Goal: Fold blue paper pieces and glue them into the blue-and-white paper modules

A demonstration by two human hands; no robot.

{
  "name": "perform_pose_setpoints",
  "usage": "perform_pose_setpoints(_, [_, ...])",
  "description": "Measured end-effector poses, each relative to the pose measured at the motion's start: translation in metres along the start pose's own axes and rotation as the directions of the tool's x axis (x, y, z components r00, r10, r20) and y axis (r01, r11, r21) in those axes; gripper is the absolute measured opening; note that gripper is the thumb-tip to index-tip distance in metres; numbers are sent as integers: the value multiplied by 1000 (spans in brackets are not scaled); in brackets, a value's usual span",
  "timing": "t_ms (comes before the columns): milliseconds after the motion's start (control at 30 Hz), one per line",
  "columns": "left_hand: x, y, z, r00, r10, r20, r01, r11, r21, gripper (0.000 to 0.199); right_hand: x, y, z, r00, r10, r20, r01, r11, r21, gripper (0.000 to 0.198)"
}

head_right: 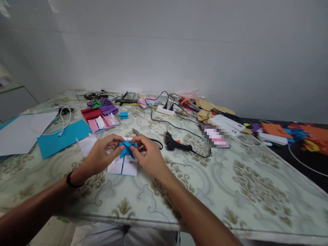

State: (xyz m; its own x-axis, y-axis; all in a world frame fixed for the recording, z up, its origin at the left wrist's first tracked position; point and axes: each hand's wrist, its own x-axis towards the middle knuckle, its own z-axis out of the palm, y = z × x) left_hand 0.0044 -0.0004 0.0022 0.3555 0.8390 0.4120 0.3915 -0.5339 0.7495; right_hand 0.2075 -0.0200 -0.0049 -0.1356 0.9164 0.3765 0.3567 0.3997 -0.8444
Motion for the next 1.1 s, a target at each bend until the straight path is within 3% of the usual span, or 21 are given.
perform_pose_setpoints(467, [3,-3,1,996,-86,16,87,954,-288,20,2,7,1,997,74,4,-73,970,234,27])
perform_pose_setpoints(700, [6,-7,-2,995,-80,-67,67,982,-179,15,4,8,1,994,112,1,-106,943,316,27])
perform_pose_setpoints(800, [7,-8,-1,996,-66,-60,48,964,-263,15,5,8,3,990,142,14,-137,919,369,32])
perform_pose_setpoints(933, [5,-5,1,986,-160,47,166,916,-366,18,6,8,3,985,170,19,-163,898,408,40])
perform_pose_setpoints(1100, [5,-1,-1,986,-165,-5,149,904,-400,18,6,5,2,987,156,31,-154,894,422,38])
